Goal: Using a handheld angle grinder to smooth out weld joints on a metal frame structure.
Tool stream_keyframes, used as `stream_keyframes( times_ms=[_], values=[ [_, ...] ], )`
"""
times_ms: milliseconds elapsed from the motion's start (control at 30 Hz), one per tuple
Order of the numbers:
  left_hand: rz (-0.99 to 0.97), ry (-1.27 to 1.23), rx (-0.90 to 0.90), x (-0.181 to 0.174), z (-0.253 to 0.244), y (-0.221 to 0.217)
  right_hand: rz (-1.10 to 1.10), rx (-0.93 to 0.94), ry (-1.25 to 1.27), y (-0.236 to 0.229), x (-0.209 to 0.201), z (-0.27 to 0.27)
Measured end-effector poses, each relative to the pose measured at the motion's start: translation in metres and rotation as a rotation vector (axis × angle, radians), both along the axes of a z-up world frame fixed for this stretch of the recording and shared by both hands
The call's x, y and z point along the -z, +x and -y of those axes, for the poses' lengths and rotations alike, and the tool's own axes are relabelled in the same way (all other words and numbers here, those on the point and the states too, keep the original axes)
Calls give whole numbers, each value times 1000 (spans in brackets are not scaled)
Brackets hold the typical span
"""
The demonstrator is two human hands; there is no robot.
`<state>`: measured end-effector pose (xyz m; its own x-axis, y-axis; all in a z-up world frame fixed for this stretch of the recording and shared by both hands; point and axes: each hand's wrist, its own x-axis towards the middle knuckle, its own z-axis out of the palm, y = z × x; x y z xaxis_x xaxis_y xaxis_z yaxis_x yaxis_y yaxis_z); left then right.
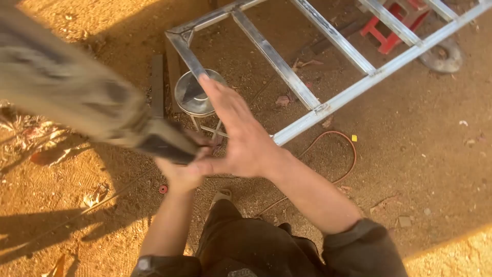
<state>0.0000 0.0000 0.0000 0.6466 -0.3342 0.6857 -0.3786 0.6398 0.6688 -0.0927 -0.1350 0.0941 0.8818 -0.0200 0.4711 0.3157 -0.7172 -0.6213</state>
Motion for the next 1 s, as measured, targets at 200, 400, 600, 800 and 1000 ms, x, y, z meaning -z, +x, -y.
stream_keyframes(
  times_ms=[200,400,600,800,1000],
  values=[
    [384,222,-81,86,63,-7,271,-364,330,37,26,31],
    [813,927,219,103,58,-27,197,-47,673,-66,148,93],
    [-172,-54,886,110,94,-73,64,130,737,-157,242,100],
    [-609,156,621,181,118,-93,-117,413,1040,-209,361,92],
    [-905,485,738,221,145,-100,-366,690,1359,-208,356,28]
  ],
)
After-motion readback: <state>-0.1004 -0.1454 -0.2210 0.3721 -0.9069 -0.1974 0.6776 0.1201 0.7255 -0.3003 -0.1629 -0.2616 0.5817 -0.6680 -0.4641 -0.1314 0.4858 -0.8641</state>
